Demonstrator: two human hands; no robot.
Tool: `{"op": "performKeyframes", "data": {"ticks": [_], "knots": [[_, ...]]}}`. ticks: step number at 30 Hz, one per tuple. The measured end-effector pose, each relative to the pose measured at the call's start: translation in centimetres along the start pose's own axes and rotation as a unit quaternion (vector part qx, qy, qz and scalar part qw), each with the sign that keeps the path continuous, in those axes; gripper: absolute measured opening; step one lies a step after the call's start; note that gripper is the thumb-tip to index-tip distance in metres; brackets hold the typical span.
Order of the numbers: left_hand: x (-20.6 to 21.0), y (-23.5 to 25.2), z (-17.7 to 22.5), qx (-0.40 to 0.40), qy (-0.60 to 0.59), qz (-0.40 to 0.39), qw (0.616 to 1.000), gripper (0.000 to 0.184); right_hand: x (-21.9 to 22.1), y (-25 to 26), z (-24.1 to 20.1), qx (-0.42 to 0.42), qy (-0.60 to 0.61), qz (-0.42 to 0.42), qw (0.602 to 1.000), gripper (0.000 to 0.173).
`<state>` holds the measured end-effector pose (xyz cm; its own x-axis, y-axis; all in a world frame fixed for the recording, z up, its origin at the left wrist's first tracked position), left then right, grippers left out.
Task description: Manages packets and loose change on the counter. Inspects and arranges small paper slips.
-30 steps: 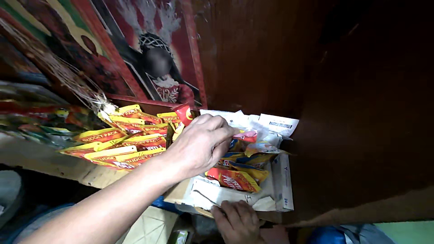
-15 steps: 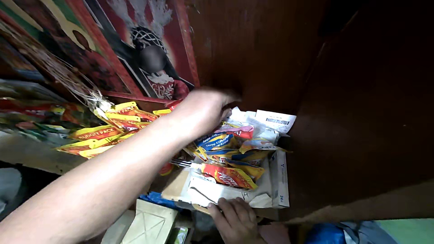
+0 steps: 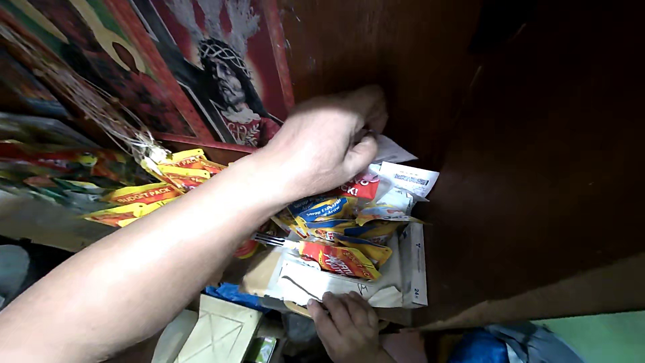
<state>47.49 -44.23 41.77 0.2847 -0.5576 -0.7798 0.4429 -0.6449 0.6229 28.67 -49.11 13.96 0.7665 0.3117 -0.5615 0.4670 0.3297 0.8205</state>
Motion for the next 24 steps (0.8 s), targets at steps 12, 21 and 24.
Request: {"op": "performKeyframes", "data": {"ticks": [12, 21, 24], "knots": [[3.4, 3.0, 5.2, -0.004, -0.038, -0.227, 0.973, 0.024, -0.2, -0.1, 0.2, -0.008, 0.016, -0.007, 1.000, 0.024], [9.4, 2.7, 1.4, 0.080, 0.011, -0.185, 0.979, 0.010, 0.0, 0.0, 0.0, 0.005, 0.007, -0.002, 1.000, 0.021], [10.2, 2.0, 1.0, 0.088, 0.030, -0.158, 0.983, 0.014, 0.0, 0.0, 0.0, 0.008, 0.012, 0.000, 1.000, 0.021]]}}
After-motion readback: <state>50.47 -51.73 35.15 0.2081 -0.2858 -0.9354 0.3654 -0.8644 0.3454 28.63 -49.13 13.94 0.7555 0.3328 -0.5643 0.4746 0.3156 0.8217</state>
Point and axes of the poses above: each hand's wrist, its own y-axis towards the middle knuckle, its own x-axis out of the palm, z = x × y, the point moved 3 cm from there along y, towards the middle knuckle, and after that the axes turned 12 degrees about -x, right-handed, at the moved point
